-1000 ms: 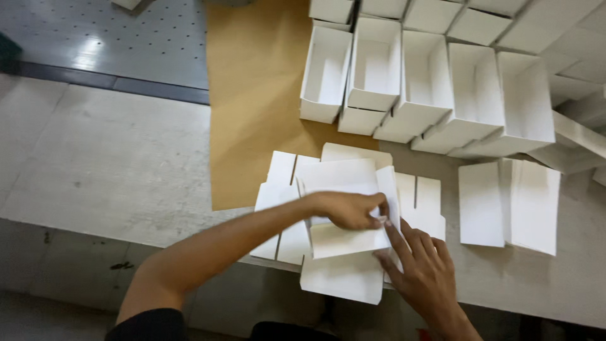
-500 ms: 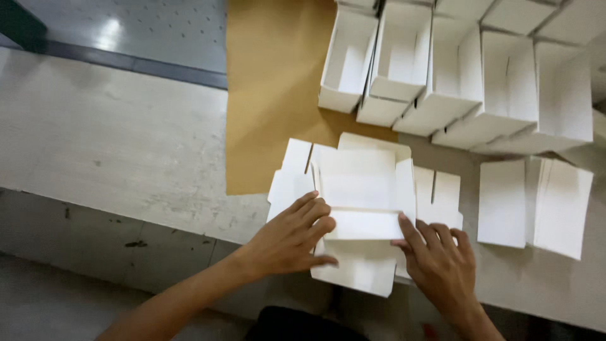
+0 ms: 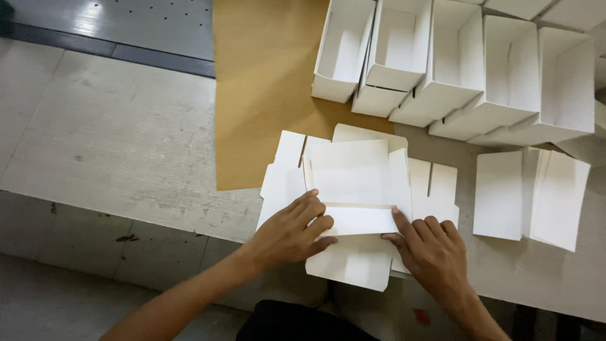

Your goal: The person folds flat white cardboard pieces into rectangular boxes by hand. They fold the side flaps, tuck the tabs into slots to form the box shape, and then place the finished boxes into a stack on the table.

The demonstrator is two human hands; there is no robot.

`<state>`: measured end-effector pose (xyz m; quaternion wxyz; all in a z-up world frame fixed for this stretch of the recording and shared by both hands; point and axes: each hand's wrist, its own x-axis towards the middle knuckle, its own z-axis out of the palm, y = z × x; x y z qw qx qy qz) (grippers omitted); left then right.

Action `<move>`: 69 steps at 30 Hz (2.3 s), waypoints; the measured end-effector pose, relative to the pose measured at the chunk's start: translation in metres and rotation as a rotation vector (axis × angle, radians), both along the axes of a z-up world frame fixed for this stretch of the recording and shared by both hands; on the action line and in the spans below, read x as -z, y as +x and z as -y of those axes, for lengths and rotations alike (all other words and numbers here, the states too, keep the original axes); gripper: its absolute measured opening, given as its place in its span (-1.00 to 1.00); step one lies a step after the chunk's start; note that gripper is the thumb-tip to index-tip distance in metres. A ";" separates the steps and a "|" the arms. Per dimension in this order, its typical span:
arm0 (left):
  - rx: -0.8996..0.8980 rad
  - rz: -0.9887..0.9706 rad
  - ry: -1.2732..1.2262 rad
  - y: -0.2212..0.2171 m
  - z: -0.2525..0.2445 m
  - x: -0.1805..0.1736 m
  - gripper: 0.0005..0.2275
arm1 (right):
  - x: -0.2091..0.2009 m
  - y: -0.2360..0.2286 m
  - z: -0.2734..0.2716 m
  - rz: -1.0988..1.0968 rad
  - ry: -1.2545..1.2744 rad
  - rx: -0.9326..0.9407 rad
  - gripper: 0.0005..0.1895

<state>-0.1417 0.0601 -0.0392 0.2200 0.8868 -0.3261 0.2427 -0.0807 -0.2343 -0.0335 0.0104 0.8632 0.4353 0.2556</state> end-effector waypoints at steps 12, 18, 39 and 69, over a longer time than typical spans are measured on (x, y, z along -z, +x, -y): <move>-0.181 0.029 0.289 -0.007 0.016 -0.025 -0.66 | 0.009 0.007 0.008 -0.236 0.022 0.009 -0.71; -0.311 -0.418 0.205 0.026 0.022 -0.030 -0.36 | 0.006 0.001 0.001 -0.081 0.116 0.011 -0.55; 0.507 -1.988 -0.069 0.130 0.029 0.001 -0.80 | 0.028 -0.002 0.002 -0.115 0.237 0.023 -0.51; -0.305 0.231 0.528 -0.014 0.020 -0.006 -0.86 | -0.013 -0.025 -0.025 0.011 0.136 0.030 -0.81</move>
